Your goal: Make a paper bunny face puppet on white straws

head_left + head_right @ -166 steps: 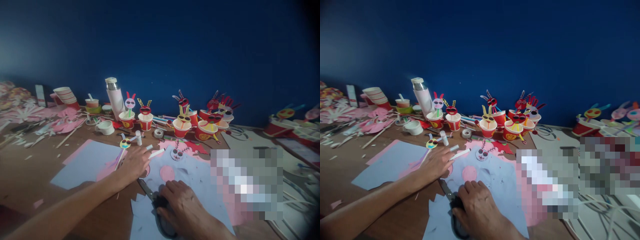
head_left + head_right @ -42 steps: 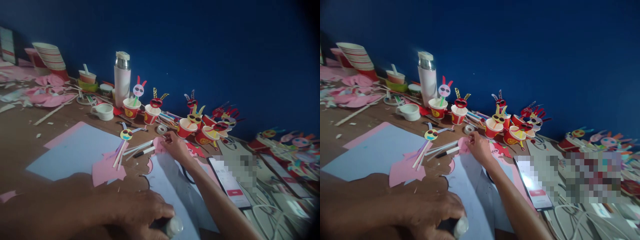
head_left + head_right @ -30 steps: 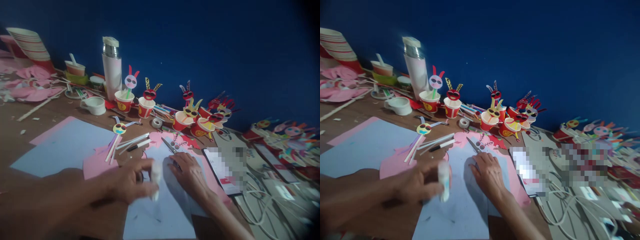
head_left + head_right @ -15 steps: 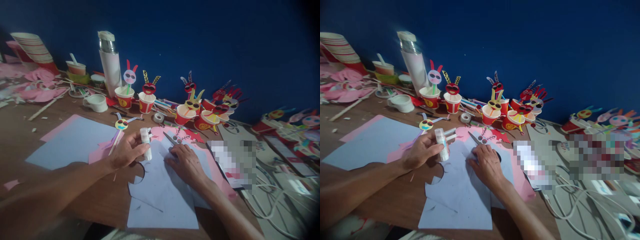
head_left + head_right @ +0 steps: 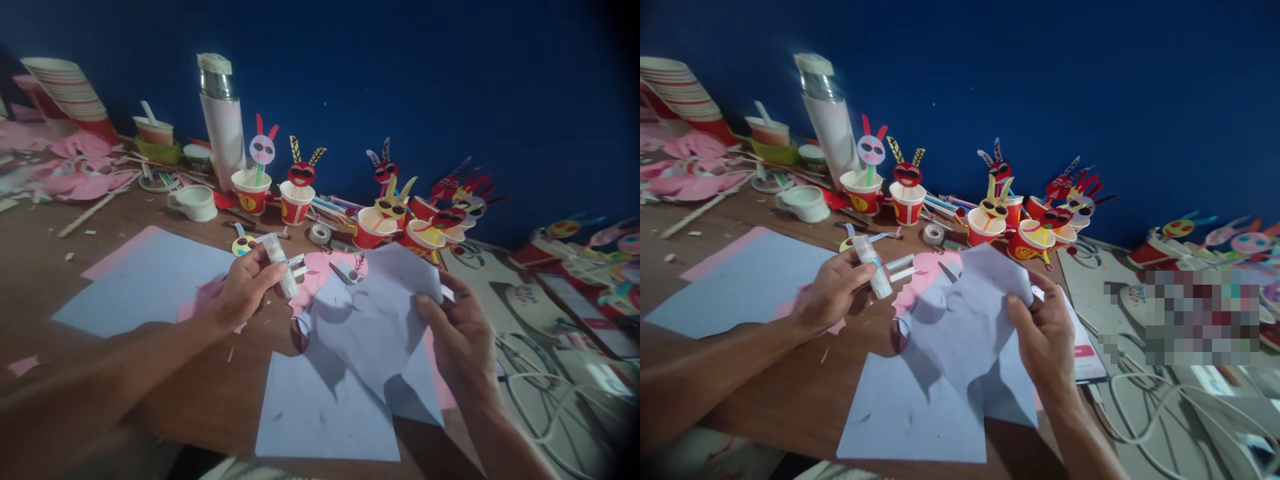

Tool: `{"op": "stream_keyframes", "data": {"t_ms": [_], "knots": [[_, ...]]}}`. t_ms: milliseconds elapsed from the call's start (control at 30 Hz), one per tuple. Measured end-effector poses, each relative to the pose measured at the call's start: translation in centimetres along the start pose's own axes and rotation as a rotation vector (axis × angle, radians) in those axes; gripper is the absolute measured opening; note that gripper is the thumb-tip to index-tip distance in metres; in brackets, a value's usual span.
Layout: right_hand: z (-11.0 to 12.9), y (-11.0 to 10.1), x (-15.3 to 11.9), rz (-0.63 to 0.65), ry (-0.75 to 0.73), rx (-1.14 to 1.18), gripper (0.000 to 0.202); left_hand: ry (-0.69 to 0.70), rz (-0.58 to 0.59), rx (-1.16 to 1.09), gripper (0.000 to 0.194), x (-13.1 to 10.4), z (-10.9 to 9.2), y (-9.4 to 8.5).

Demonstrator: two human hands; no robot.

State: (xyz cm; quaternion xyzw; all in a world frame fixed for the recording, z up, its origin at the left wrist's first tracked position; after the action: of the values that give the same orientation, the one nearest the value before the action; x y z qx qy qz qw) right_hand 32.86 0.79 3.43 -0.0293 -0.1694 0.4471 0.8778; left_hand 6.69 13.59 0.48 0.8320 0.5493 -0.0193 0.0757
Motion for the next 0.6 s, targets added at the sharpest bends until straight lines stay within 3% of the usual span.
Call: {"op": "stream_keyframes", "data": {"t_ms": [100, 200, 367, 467, 600], "knots": [[-0.7, -1.2, 0.5, -0.054, 0.015, 0.028, 0.049, -0.001, 0.000, 0.007, 0.021, 0.1, 0.1, 0.0], [-2.3, -0.8, -0.1, -0.036, 0.100, 0.060, 0.049, 0.003, -0.003, -0.002, 0.020, 0.2, 0.0, 0.1], [-3.9, 0.3, -4.0, 0.012, 0.247, 0.060, 0.036, -0.016, -0.019, 0.028, 0.022, 0.3, 0.3, -0.1], [-5.0, 1.1, -6.8, 0.129, 0.367, -0.033, 0.029, -0.044, 0.018, 0.058, 0.023, 0.3, 0.8, 0.1], [-5.5, 2.1, -8.6, 0.272, 0.391, -0.062, 0.023, -0.001, 0.039, 0.056, 0.019, 0.1, 0.5, 0.4]]}}
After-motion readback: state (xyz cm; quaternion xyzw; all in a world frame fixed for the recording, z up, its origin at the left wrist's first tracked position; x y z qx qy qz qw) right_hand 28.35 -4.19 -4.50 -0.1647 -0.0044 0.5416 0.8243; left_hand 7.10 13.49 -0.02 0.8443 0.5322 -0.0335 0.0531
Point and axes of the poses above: each hand's wrist, its own x-axis towards the middle knuckle, its own y-axis out of the palm, z = x × y, the point moved 10 cm from there along x, towards the middle knuckle, and after that the axes turned 7 degrees about -y, right-handed, at the moved point
